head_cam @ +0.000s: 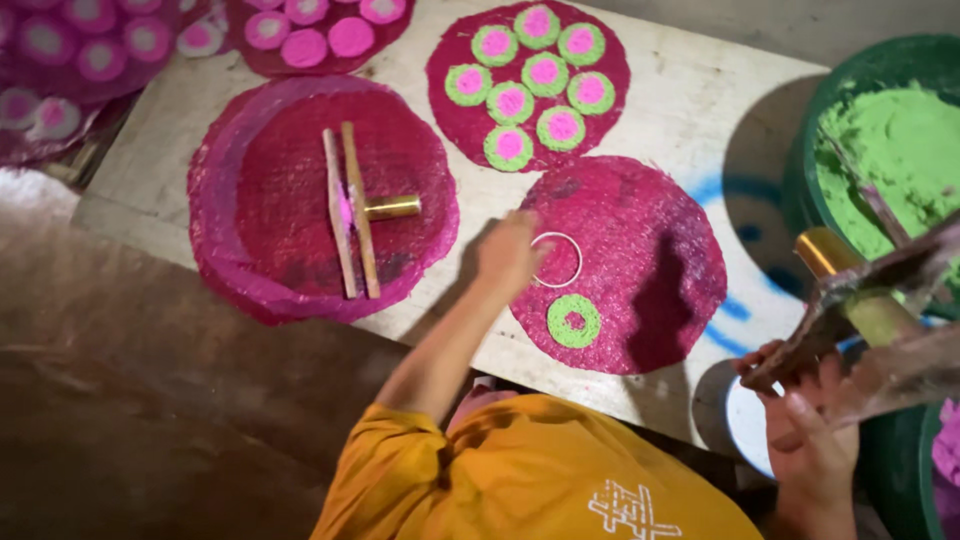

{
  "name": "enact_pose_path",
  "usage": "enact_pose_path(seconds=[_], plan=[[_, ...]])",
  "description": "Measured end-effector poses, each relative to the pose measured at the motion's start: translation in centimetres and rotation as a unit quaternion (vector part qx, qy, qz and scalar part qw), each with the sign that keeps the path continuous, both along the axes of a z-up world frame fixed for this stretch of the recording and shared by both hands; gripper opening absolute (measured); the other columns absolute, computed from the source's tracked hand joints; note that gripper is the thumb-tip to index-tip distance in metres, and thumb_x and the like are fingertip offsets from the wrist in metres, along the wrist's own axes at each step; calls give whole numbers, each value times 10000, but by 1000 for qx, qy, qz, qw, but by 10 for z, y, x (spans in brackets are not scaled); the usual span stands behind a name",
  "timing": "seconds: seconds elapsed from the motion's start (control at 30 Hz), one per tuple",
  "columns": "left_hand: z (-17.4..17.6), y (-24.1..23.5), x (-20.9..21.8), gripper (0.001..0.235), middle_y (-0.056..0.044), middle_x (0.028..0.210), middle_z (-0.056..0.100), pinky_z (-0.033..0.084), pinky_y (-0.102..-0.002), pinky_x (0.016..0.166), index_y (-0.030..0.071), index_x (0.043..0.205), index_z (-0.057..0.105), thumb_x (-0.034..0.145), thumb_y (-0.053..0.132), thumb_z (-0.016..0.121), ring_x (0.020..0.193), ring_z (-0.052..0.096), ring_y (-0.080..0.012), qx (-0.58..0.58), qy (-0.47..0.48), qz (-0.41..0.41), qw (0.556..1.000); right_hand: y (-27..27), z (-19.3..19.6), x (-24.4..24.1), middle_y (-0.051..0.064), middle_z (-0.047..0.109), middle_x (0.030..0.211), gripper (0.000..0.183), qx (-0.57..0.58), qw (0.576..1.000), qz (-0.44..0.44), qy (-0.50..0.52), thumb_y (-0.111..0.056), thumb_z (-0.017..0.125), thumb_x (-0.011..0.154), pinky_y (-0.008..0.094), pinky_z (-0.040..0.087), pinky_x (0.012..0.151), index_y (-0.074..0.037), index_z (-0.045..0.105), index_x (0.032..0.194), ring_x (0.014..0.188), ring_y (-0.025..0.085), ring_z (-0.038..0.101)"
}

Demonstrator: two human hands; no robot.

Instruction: The person uses wooden molds and metal rings to shape colorful dough into snacks on circular mats. They fill the molds with green and pink dough by hand before pressing them into shapes and arranging the finished pieces.

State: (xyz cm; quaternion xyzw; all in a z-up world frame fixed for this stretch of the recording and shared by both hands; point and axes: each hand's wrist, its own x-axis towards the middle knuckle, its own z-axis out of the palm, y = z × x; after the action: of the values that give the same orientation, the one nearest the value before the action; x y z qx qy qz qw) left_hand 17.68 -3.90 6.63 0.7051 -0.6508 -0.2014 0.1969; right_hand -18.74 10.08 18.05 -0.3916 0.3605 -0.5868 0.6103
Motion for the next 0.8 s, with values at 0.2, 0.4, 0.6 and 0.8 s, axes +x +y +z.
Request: enact_pose_path(seconds=[0.2, 0.4, 0.6, 0.8], plan=[[-14, 3, 15, 324, -185, 1004, 697, 552, -514, 819, 46, 1036, 623, 856, 274, 768, 941, 688, -387, 47, -13, -20, 999, -6, 5, 27, 178, 541, 1343, 698, 9, 1000, 12, 10, -207, 675, 948, 569, 414, 1160, 14, 365, 1532, 1283, 317, 545], [-32, 6, 11, 206, -190, 948, 705, 572, -508, 777, 64, 1001, 641, 828, 146, 719, 871, 705, -393, -19, 18, -48, 999, -7, 11, 54, 176, 552, 1302, 699, 25, 999, 4, 29, -236, 709, 926, 508, 424, 1134, 5, 400, 1505, 1238, 303, 555], [3, 10, 9, 479, -240, 1153, 632, 570, -483, 781, -13, 1218, 569, 866, 257, 749, 886, 705, -387, 10, 41, -43, 998, -11, -12, 48, 159, 551, 1252, 767, 21, 995, 44, 87, -385, 746, 904, 437, 448, 1017, -7, 414, 1483, 1158, 275, 555], [78, -21, 17, 870, -258, 1456, 565, 409, -474, 1203, -85, 1499, 451, 944, 561, 629, 1367, 555, -388, 211, 924, -93, 306, -50, -45, 46, 210, 636, 1187, 910, 197, 898, 392, 30, -720, 420, 969, 457, 522, 906, -15, 379, 1544, 1053, 304, 627]])
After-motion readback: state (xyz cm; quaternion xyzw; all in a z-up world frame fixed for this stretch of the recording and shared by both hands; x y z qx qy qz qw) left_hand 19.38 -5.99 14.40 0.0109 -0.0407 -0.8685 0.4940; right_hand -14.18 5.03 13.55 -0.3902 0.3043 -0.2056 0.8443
